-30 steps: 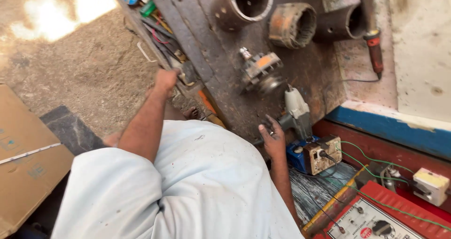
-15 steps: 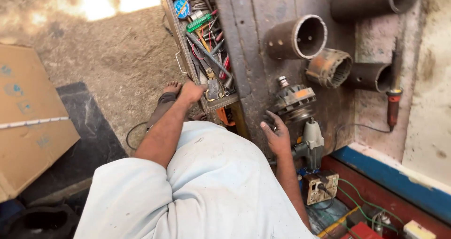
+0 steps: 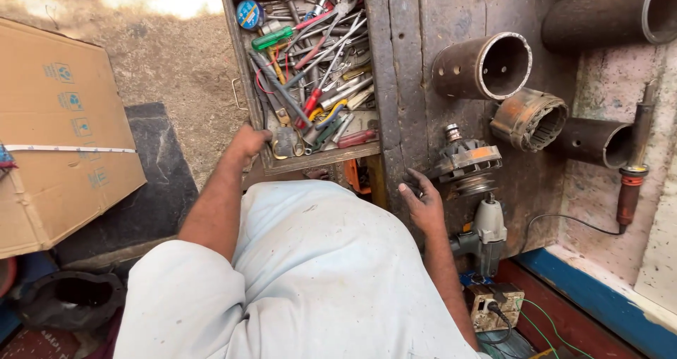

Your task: Disassembling, cleaning, and repairing an alternator component using various tools on a workbench.

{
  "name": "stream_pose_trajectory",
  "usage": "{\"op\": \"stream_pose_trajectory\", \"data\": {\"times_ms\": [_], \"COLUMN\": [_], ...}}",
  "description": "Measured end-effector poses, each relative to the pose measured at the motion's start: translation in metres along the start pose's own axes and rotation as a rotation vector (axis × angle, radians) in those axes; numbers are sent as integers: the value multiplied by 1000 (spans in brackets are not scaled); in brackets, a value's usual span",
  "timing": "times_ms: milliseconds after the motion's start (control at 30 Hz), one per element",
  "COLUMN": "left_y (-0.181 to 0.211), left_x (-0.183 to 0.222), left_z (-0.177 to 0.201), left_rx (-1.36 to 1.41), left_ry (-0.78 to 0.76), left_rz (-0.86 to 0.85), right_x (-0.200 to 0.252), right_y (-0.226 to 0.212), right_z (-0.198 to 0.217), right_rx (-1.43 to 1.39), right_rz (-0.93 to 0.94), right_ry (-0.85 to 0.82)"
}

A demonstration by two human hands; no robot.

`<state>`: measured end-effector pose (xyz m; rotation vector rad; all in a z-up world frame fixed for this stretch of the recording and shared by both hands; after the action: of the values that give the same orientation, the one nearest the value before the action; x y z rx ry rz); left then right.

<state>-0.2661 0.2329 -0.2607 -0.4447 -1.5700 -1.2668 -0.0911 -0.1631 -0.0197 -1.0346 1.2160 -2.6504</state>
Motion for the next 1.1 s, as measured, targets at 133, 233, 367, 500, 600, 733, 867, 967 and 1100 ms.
{"op": "stream_pose_trajectory", "data": {"times_ms": [133, 233, 367, 500, 600, 733, 867, 967, 1100], "left_y": [57, 142, 227, 238, 221, 235, 253, 253, 269], "left_x": [25, 54, 16, -71, -133, -133, -101, -65, 29], "left_z": [21, 41, 38, 15, 28, 44, 53, 55, -4], "left_rx": [-222, -558, -786, -1482, -1475, -1546, -1464, -1438, -1047], "left_ry": [99, 630, 634, 426, 408, 365, 300, 324, 214], "left_rz": [5, -535, -973, -1063, -1112, -1088, -1015, -1098, -849], "right_x": [4, 13, 28, 46, 60, 73, 84, 92, 94], "right_y": [10, 20, 20, 26, 48, 82, 74, 73, 53], "right_z": [5, 13, 23, 37, 39, 36, 37, 34, 35], "right_rx": [-6, -7, -7, 54, -81, -274, -209, -181, -371], "right_rz": [-9, -7, -47, 88, -33, -56, -113, -147, -106], "right_ry": [37, 68, 134, 248, 321, 365, 395, 409, 347]}}
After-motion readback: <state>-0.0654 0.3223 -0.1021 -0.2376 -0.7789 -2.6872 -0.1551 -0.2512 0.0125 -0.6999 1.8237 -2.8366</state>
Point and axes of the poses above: each hand's wrist, its own x-axis away from the middle knuckle, its own z-axis out of the back of the hand, y = z × x, the point moved 3 cm from there along -x, towards the middle knuckle, and after that the axes turned 1 degree about y, right-handed, at the moved point
